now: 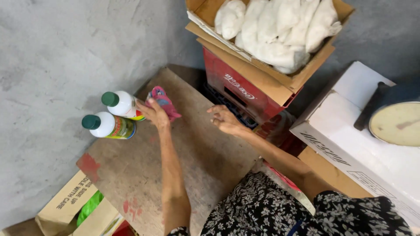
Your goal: Packing several small white bags into cardboard boxes and moving boxes.
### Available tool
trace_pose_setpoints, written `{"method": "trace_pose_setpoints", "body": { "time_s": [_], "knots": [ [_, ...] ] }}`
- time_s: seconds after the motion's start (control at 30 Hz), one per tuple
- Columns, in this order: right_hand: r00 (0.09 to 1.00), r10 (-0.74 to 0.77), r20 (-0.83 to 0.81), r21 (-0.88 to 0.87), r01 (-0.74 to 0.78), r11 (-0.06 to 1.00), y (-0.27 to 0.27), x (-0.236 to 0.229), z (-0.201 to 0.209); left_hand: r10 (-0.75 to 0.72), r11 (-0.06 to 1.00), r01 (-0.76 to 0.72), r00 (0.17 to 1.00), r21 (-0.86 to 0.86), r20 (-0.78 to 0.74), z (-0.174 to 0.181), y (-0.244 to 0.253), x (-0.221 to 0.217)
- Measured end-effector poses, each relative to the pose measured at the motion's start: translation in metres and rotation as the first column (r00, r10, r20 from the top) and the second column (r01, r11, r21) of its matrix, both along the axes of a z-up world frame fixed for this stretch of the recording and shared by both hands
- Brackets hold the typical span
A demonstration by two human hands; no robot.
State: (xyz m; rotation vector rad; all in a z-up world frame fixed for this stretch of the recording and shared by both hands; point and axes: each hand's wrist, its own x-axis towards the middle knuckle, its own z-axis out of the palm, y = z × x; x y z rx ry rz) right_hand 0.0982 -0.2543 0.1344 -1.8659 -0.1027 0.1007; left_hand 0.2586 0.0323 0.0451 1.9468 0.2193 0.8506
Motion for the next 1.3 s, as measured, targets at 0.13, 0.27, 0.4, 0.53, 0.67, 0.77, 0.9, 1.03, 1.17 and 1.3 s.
{"method": "trace_pose_setpoints", "body": {
  "time_s": [0.13,0.27,0.4,0.53,0.67,0.77,0.9,1.03,1.17,1.3],
  "knots": [
    [0.958,-0.102,0.269,0.165,0.059,0.985,-0.051,-0.021,0.06,0.06,0.998,-0.038,0.782,0.048,-0.62,0.077,-0.055,-0.032],
    [0.678,-0.359,0.642,0.178,0.323,0.929,-0.112,-0.032,0.116,-0.198,0.98,0.168,0.89,-0.11,-0.411,-0.047,-0.109,0.0],
    [0.424,-0.646,0.634,0.347,0.591,0.729,-0.184,-0.039,0.132,-0.717,0.532,0.431,0.688,-0.729,-0.116,0.014,-0.225,-0.042],
    [0.409,-0.678,0.611,0.244,0.717,0.653,-0.217,-0.035,0.13,-0.775,0.467,0.538,0.632,-0.701,-0.031,0.099,-0.313,-0.075],
    [0.375,-0.612,0.696,0.2,0.718,0.667,-0.183,-0.034,0.132,-0.711,0.703,0.705,0.691,-0.094,-0.132,0.14,-0.342,-0.087],
    [0.415,-0.44,0.796,0.136,0.585,0.799,-0.135,-0.038,0.143,-0.718,0.682,0.646,0.681,-0.343,-0.145,0.122,-0.33,-0.096],
    [0.663,-0.161,0.731,0.001,0.235,0.972,-0.088,-0.025,0.13,-0.584,0.71,0.427,0.802,-0.56,-0.129,0.08,-0.285,-0.115],
    [0.82,0.038,0.572,-0.02,-0.032,0.999,-0.053,-0.003,0.077,-0.325,0.826,0.191,0.93,-0.53,-0.17,0.053,-0.223,-0.163],
    [0.881,0.264,0.394,-0.157,-0.218,0.963,-0.006,-0.01,0.06,-0.172,0.844,-0.046,0.92,-0.535,-0.351,0.001,-0.178,-0.228],
    [0.82,0.465,0.333,-0.268,-0.391,0.881,0.052,-0.035,0.048,-0.092,0.774,-0.082,0.967,-0.628,-0.24,-0.04,-0.143,-0.292]
  ]
}}
